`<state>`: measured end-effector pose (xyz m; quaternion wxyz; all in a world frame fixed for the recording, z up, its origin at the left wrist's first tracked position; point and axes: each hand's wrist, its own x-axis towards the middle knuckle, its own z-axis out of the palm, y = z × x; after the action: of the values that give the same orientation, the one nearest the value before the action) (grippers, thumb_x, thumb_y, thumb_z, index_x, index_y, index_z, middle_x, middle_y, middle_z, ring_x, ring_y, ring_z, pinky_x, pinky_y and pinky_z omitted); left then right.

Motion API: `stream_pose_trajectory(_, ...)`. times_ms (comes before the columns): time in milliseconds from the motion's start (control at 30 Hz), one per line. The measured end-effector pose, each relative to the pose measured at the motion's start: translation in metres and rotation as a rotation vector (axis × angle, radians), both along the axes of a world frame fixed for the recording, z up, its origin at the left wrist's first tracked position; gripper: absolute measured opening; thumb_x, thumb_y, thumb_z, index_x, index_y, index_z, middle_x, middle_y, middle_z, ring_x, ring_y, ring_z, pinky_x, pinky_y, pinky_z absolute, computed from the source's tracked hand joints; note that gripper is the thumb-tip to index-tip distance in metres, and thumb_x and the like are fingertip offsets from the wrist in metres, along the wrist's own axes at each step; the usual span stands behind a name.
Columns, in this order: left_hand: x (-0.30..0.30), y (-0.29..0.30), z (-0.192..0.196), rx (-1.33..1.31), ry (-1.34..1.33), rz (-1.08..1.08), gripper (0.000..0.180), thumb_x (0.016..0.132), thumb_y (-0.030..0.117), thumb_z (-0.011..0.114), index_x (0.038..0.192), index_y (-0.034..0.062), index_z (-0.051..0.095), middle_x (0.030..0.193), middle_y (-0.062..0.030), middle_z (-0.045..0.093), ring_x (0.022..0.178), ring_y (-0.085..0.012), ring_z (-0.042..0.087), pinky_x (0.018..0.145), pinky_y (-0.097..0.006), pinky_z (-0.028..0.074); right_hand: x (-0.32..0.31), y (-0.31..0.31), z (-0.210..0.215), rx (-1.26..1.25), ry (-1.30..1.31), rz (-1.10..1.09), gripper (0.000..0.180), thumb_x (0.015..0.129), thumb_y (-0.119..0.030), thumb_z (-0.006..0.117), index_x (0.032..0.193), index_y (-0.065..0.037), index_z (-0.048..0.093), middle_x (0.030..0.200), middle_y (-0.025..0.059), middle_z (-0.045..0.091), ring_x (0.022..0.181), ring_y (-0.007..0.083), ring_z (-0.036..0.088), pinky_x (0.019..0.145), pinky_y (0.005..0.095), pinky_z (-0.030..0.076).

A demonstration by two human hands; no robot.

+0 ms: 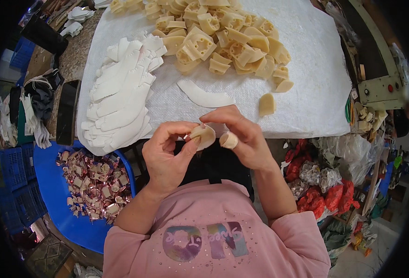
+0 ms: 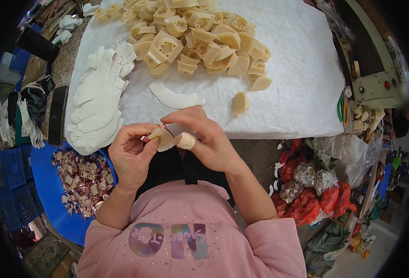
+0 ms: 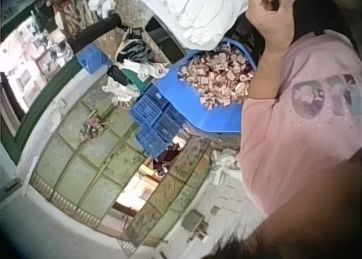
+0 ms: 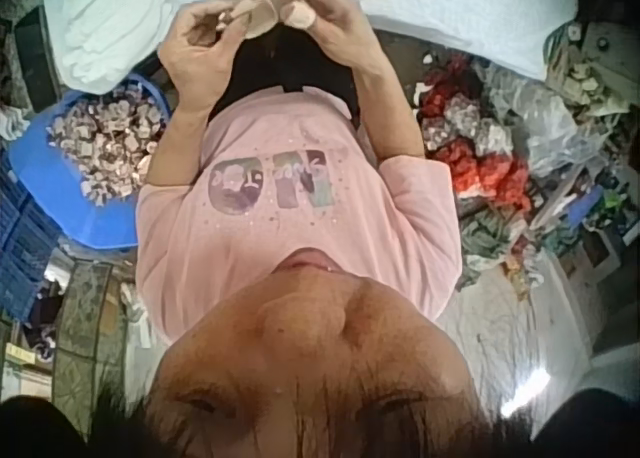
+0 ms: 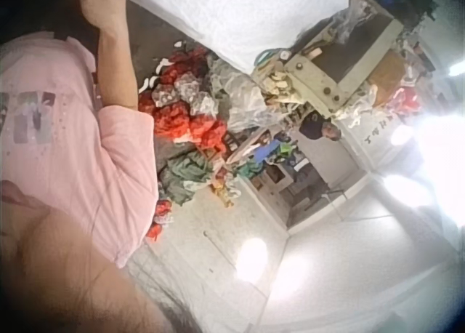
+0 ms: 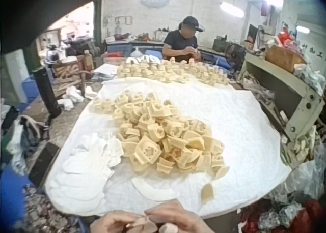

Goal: The person is manually assembling or preparing components for shoe manufacturing, possibly attaching decorative or functional pieces.

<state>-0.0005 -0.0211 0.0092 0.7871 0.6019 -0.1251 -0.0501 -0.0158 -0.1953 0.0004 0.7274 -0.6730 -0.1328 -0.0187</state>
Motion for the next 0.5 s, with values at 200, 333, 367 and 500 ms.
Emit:
stream_pose_trajectory(200, -0.003, -0.006, -0.004, -0.005, 0.015, -0.033, 0.010, 0.080, -0.005, 0.063, 0.088, -0.0050, 0.058, 0.099, -0.0148, 0.060, 0.090, -0.0156, 0.059, 0.081, -0.026, 0.049, -0.001, 0.021, 0.001, -0.252, -0.161, -0.217, 0.014, 0.078, -0.004, 0.058, 0.089, -0.006, 0.051, 0.093, 0.0068, 0.049, 0.089, 0.0241, 0.041, 0.081, 0.0330, 0.034)
stream_pose_trajectory(333, -0.002, -0.006, -0.002, 0.002, 0.038, -0.039, 0.008, 0.081, -0.003, 0.063, 0.087, -0.0052, 0.058, 0.099, -0.0144, 0.061, 0.091, -0.0157, 0.059, 0.081, -0.027, 0.049, 0.001, 0.018, -0.002, -0.123, -0.062, -0.162, 0.018, 0.074, -0.001, 0.057, 0.090, -0.006, 0.052, 0.093, 0.0071, 0.050, 0.089, 0.0250, 0.041, 0.081, 0.0332, 0.035)
stream_pose_trajectory(367, -0.002, -0.006, 0.000, 0.003, 0.038, -0.041, 0.008, 0.081, -0.003, 0.063, 0.087, -0.0052, 0.058, 0.099, -0.0144, 0.061, 0.091, -0.0157, 0.059, 0.081, -0.027, 0.049, 0.002, 0.015, -0.001, -0.185, -0.116, -0.170, 0.017, 0.074, 0.000, 0.056, 0.089, -0.006, 0.052, 0.093, 0.0068, 0.050, 0.088, 0.0250, 0.042, 0.081, 0.0332, 0.035)
stream_pose_trajectory(500, -0.004, -0.004, -0.003, 0.140, -0.028, -0.077, 0.015, 0.084, 0.009, 0.064, 0.089, -0.0028, 0.057, 0.101, -0.0159, 0.060, 0.095, -0.0178, 0.058, 0.082, -0.029, 0.048, 0.002, 0.013, 0.010, -0.602, -0.385, -0.314, 0.012, 0.074, -0.005, 0.059, 0.084, -0.006, 0.052, 0.091, 0.0061, 0.051, 0.088, 0.0242, 0.043, 0.081, 0.0328, 0.035)
